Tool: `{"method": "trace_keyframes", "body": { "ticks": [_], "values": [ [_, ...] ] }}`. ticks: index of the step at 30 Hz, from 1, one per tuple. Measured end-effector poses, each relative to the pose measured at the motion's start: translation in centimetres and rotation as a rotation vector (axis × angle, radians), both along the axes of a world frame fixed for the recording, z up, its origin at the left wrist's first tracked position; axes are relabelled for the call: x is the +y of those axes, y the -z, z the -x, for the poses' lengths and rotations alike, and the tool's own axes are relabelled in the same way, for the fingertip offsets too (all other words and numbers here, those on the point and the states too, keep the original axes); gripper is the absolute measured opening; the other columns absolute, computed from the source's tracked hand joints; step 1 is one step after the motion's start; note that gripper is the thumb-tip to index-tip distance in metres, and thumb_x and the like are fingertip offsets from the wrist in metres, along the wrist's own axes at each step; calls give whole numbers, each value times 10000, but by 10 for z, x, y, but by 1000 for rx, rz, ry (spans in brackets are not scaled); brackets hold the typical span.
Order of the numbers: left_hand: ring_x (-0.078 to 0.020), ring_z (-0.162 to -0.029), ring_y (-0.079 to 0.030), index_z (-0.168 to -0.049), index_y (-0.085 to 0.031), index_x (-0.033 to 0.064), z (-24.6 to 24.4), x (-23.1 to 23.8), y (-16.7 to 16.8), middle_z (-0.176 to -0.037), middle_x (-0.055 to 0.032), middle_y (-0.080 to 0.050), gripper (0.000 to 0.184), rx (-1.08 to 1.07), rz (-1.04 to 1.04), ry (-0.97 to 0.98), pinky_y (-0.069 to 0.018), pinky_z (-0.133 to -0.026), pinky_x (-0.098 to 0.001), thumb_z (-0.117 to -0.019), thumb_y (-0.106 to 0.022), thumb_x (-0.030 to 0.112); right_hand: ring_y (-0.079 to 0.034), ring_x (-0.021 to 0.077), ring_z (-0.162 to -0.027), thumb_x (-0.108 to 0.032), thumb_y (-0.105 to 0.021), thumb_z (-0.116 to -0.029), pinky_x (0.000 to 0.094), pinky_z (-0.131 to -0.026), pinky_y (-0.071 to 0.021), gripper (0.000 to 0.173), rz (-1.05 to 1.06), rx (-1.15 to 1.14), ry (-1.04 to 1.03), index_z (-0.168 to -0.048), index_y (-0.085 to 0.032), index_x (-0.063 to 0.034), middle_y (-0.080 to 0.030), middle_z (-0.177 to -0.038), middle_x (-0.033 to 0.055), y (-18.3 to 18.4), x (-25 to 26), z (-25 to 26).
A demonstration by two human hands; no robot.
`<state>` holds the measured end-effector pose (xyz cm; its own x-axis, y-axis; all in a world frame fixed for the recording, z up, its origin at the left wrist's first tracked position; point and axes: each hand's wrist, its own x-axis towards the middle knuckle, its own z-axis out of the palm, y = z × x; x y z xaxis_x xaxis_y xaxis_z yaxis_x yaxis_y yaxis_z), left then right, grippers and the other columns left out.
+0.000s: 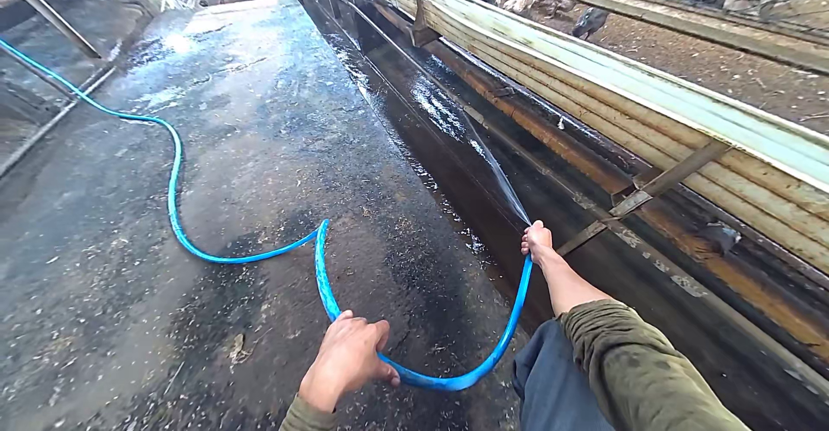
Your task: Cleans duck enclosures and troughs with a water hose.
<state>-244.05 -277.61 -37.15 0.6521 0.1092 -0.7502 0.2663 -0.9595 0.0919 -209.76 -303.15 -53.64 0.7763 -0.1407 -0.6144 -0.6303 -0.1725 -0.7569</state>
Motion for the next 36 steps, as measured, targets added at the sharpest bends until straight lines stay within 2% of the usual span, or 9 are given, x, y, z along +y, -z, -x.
{"method": "trace_keyframes", "body": {
  "ticks": [16,20,36],
  "values": [
    [-276,-1075,-663,-1163,-684,125,-1,-1,-1,-1034,-107,-728,636,7,0,8,-320,-1142,-518,-834,-728,668,-364,98,-421,-416,-156,-1135,262,-411,-382,502,-30,-2,-11,-995,-498,-78,-369,-611,-14,1,-1,1],
    [-291,-1085,-662,-1162,-691,117,0,-2,-1,-1037,-114,-730,637,-1,7,-2,-310,-1155,-534,-833,-736,660,-370,101,-438,-414,-148,-1137,268,-423,-385,513,-47,-7,-15,-1045,-505,-58,-381,-637,-7,1,-2,2],
    [-284,-1082,-662,-1160,-688,120,0,-1,-1,-1037,-111,-730,633,4,3,1,-314,-1150,-523,-835,-733,661,-362,88,-412,-415,-155,-1136,250,-401,-369,497,-88,9,9,-992,-491,-78,-361,-591,-23,5,0,2]
  ]
}}
